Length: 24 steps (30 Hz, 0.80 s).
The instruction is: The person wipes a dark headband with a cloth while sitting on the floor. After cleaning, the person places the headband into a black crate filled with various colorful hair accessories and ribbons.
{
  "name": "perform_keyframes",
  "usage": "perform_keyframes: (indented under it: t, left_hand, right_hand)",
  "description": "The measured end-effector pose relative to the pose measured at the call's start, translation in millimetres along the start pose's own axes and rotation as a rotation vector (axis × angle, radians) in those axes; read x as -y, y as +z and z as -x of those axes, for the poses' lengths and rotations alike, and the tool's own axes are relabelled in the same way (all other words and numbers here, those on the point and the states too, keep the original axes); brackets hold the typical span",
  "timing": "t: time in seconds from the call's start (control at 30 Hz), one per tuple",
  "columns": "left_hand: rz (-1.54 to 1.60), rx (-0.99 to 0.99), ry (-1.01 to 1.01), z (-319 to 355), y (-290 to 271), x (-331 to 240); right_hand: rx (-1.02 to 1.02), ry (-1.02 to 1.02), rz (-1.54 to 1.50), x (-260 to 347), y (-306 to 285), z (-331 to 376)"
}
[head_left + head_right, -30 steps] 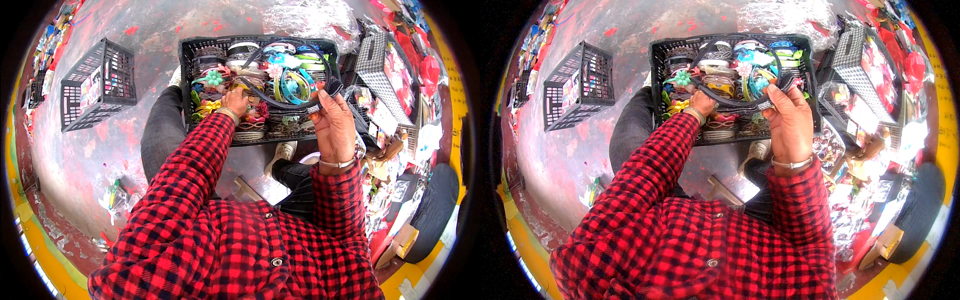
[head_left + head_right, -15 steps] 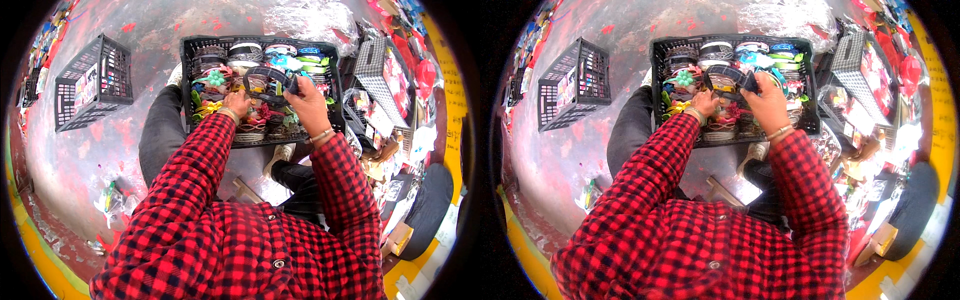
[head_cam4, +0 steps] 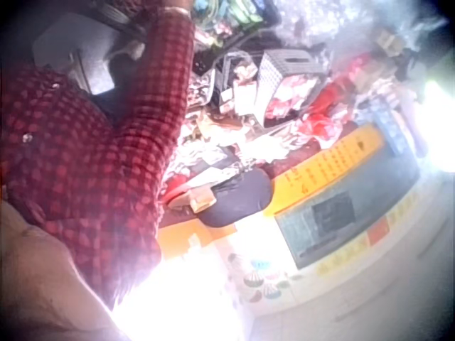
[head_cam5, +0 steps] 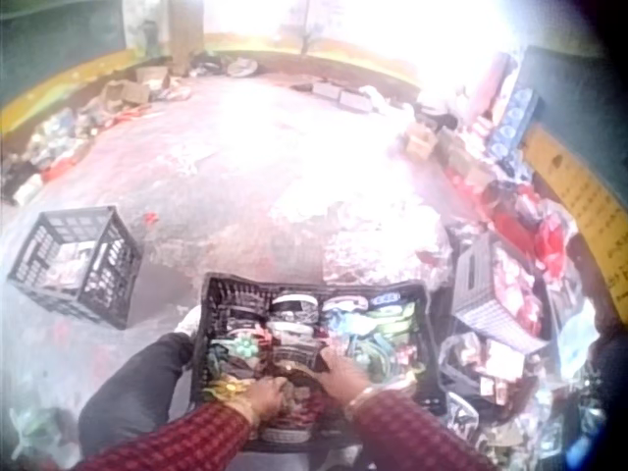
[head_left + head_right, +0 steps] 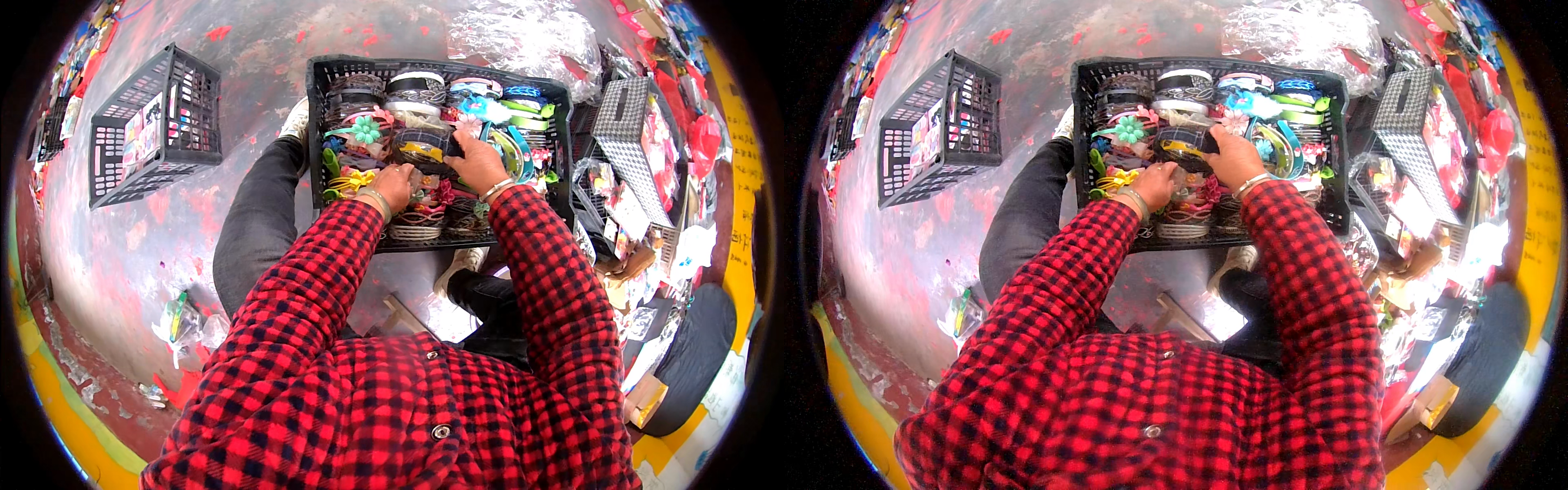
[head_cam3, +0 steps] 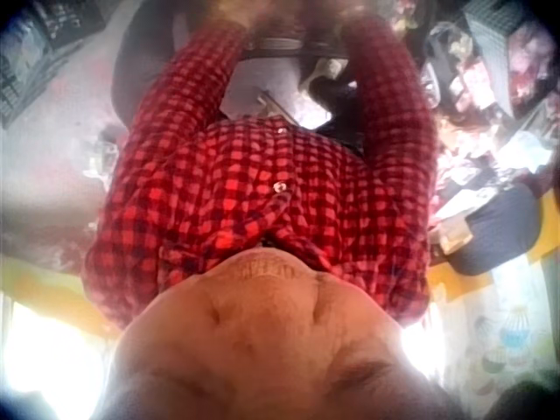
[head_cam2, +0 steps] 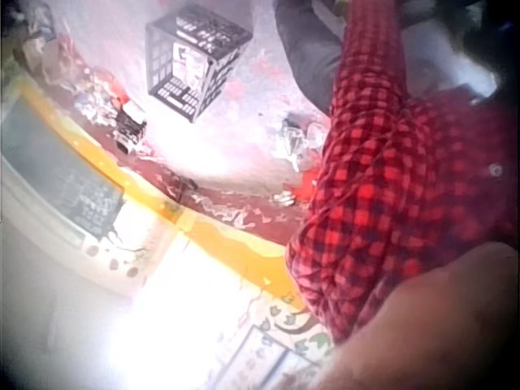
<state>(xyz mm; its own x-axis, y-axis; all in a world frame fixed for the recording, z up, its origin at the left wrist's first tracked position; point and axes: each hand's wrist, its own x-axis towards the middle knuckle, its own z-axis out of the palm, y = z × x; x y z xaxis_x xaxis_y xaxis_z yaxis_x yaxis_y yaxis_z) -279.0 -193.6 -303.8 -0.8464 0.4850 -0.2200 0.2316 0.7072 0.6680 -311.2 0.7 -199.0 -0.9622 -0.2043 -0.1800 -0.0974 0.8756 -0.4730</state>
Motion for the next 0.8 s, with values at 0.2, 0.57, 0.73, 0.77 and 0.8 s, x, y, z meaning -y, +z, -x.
perform_keyframes:
  t: [0.2, 0.57, 0.73, 0.77, 0.8]
  left_hand:
    - [-0.04, 0.059, -0.042, 4, -8, -9]
    - [-0.001, 0.077, -0.054, 2, -13, -14]
    - [0.036, 0.028, 0.003, 11, -15, -16]
    - [0.054, 0.033, -0.003, 11, -15, -17]
    - [-0.094, 0.206, -0.1, 7, -9, -11]
  right_hand:
    - [0.109, 0.004, 0.104, 10, 6, 3]
    - [0.007, -0.259, 0.399, 22, 34, 35]
    - [0.024, -0.23, 0.411, 20, 52, 43]
    - [0.023, -0.22, 0.403, 17, 52, 38]
    - [0.02, -0.215, 0.397, 14, 52, 31]
